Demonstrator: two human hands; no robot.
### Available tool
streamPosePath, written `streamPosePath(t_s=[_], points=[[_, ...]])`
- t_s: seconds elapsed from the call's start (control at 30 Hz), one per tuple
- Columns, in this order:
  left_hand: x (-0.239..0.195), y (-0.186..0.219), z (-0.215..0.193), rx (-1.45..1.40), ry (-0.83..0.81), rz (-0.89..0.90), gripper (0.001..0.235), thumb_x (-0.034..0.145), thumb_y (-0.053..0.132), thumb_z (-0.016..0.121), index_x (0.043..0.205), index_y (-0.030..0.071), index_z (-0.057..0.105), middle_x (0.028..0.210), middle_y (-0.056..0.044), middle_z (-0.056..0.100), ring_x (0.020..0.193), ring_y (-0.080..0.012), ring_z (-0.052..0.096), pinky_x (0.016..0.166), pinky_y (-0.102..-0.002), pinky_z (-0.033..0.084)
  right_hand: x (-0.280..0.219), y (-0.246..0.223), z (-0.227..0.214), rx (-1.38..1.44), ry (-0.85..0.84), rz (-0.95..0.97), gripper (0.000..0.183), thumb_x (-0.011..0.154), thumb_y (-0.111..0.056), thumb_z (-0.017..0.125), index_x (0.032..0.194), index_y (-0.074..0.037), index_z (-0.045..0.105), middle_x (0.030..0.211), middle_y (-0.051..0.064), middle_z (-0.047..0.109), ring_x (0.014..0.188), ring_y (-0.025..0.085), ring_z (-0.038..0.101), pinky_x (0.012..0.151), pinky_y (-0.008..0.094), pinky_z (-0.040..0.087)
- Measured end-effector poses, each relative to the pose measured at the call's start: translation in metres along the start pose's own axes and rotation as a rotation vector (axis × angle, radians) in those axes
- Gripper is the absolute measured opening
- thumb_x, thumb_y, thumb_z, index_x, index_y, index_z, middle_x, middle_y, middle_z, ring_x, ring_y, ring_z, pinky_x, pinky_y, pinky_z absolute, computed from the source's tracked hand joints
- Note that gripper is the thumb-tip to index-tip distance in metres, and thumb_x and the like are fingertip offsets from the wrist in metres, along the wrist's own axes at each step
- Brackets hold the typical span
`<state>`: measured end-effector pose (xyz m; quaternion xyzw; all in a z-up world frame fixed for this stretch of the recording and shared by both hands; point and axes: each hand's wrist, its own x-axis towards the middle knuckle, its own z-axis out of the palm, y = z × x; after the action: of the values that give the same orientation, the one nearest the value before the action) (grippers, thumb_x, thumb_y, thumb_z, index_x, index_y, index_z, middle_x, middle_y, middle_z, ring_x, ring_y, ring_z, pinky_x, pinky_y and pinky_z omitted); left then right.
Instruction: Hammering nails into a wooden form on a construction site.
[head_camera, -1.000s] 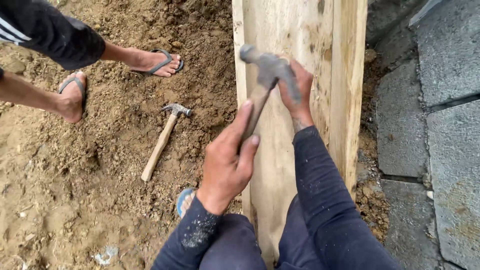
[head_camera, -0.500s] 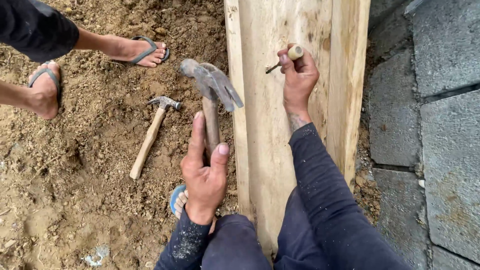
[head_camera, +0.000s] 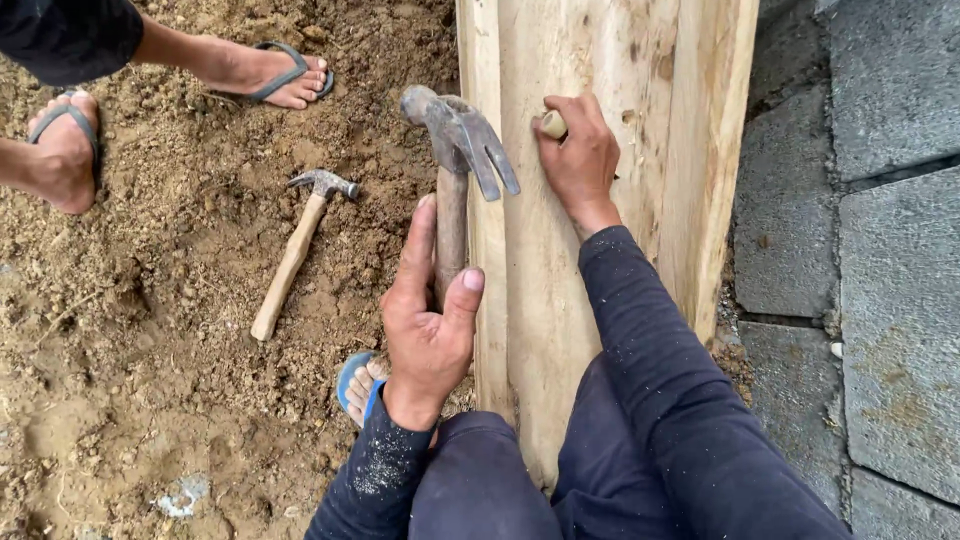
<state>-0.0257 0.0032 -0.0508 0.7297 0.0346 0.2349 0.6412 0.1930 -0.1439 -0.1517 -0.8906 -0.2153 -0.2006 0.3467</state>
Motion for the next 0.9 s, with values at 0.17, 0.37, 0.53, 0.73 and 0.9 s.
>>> streamPosePath(t_s=[0.17,0.37,0.53,0.73,0.9], points=[[-0.004,0.002,-0.004,-0.056,0.038,-0.035,0.065,0.109,0.013,0.064,0.164,-0.001,0.033,0.162,-0.021,0.052,0.144,-0.0233,0.056,0.122,-0.035,0.046,0.003,0.015,0.006,-0.116,-0.004,0.083,0.011,0.092,-0.011,0.078,0.096,-0.009,0.067,0.091,0.008,0.068,0.080,0.029,0.068,0.070,0.041,0.052],[0.005,0.004,-0.007,-0.142,0.108,-0.223,0.069,0.103,0.017,0.063,0.165,0.005,0.033,0.081,-0.001,0.063,0.056,-0.0037,0.052,0.048,-0.021,0.044,0.008,0.040,-0.087,0.332,0.180,0.296,0.007,0.107,-0.015,0.071,0.105,-0.012,0.065,0.103,0.002,0.071,0.098,0.014,0.071,0.088,0.034,0.065],[0.016,0.010,0.004,-0.152,0.145,-0.232,0.071,0.105,0.018,0.063,0.165,0.005,0.028,0.075,0.002,0.060,0.053,-0.0042,0.051,0.045,-0.021,0.043,0.035,0.034,-0.131,-0.045,0.136,0.202,0.012,0.099,-0.007,0.074,0.110,-0.010,0.072,0.104,0.005,0.072,0.098,0.016,0.072,0.088,0.032,0.058],[0.010,0.008,0.009,-0.239,0.085,-0.287,0.073,0.102,0.014,0.064,0.165,0.004,0.029,0.084,0.003,0.059,0.055,-0.0047,0.051,0.045,-0.021,0.043,0.022,0.001,-0.016,-0.135,-0.156,0.071,0.024,0.088,-0.019,0.080,0.108,-0.009,0.071,0.105,0.013,0.070,0.083,0.031,0.070,0.071,0.044,0.054],[0.008,0.006,0.006,-0.175,0.062,-0.272,0.072,0.103,0.013,0.063,0.166,0.003,0.028,0.076,0.001,0.058,0.053,-0.0058,0.052,0.044,-0.022,0.044,0.012,0.007,0.005,-0.138,-0.102,0.141,0.013,0.087,-0.008,0.075,0.093,-0.005,0.064,0.094,0.015,0.066,0.077,0.036,0.067,0.065,0.048,0.052]])
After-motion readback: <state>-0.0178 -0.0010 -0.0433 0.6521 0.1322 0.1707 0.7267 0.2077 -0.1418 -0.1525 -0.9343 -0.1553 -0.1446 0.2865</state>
